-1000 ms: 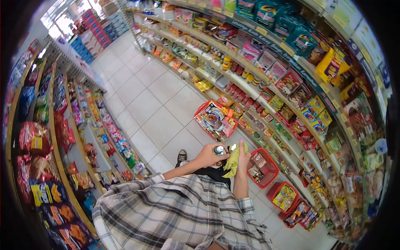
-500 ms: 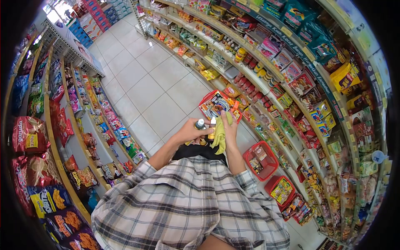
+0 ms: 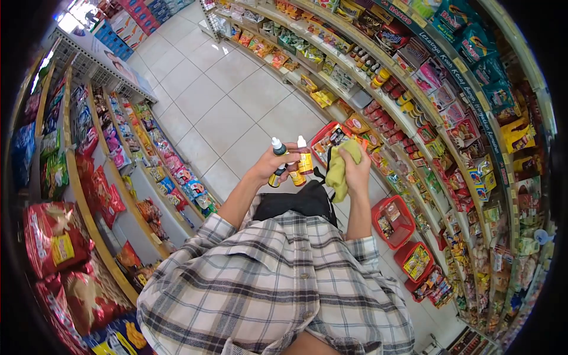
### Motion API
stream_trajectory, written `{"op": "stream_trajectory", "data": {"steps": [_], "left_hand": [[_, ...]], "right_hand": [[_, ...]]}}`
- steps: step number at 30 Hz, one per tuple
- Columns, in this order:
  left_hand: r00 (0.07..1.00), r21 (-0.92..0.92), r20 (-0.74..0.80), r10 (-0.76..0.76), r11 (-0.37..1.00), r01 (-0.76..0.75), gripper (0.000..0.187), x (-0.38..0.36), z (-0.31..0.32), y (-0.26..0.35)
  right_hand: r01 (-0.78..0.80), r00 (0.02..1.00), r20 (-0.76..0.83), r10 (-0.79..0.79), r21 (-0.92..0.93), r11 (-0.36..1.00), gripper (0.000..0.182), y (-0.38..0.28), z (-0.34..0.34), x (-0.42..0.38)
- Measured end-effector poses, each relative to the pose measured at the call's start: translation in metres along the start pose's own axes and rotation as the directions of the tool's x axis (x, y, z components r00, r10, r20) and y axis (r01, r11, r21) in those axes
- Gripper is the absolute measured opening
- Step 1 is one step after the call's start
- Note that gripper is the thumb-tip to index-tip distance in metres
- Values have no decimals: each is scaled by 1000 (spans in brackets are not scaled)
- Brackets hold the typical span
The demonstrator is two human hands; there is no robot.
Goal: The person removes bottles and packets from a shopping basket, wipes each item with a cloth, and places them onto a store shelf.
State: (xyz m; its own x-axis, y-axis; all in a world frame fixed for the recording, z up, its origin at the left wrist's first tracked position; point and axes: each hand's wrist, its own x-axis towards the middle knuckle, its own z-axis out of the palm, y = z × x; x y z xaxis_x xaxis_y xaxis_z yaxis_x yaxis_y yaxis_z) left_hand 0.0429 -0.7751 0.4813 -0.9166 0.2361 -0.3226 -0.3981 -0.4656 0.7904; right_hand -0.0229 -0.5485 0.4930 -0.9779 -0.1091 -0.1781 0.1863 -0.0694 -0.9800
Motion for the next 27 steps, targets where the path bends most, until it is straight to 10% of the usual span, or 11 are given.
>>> {"op": "stream_trajectory", "data": {"steps": [4, 9, 12, 19, 27], "left_hand": [[996, 36, -1, -93, 995, 93, 38, 31, -20, 12], [983, 160, -18, -182, 970, 182, 35, 87, -41, 49], [980, 308, 81, -181, 940, 148, 31, 134, -56, 85], [918, 661, 228, -326, 744, 100, 30, 258, -64, 162], [909, 586, 210, -359, 791, 177, 31, 341, -98, 173]], "right_hand": [[165, 928, 360, -96, -166, 972, 33, -23, 5, 21], [-175, 820, 551, 157, -19, 984, 23, -22, 16, 88], [62, 889, 456, 41, -208, 976, 26, -19, 39, 142], [57, 873, 481, 77, -259, 964, 24, -33, 41, 248], [-31, 971, 224, 86, -237, 971, 18, -22, 21, 307]]}}
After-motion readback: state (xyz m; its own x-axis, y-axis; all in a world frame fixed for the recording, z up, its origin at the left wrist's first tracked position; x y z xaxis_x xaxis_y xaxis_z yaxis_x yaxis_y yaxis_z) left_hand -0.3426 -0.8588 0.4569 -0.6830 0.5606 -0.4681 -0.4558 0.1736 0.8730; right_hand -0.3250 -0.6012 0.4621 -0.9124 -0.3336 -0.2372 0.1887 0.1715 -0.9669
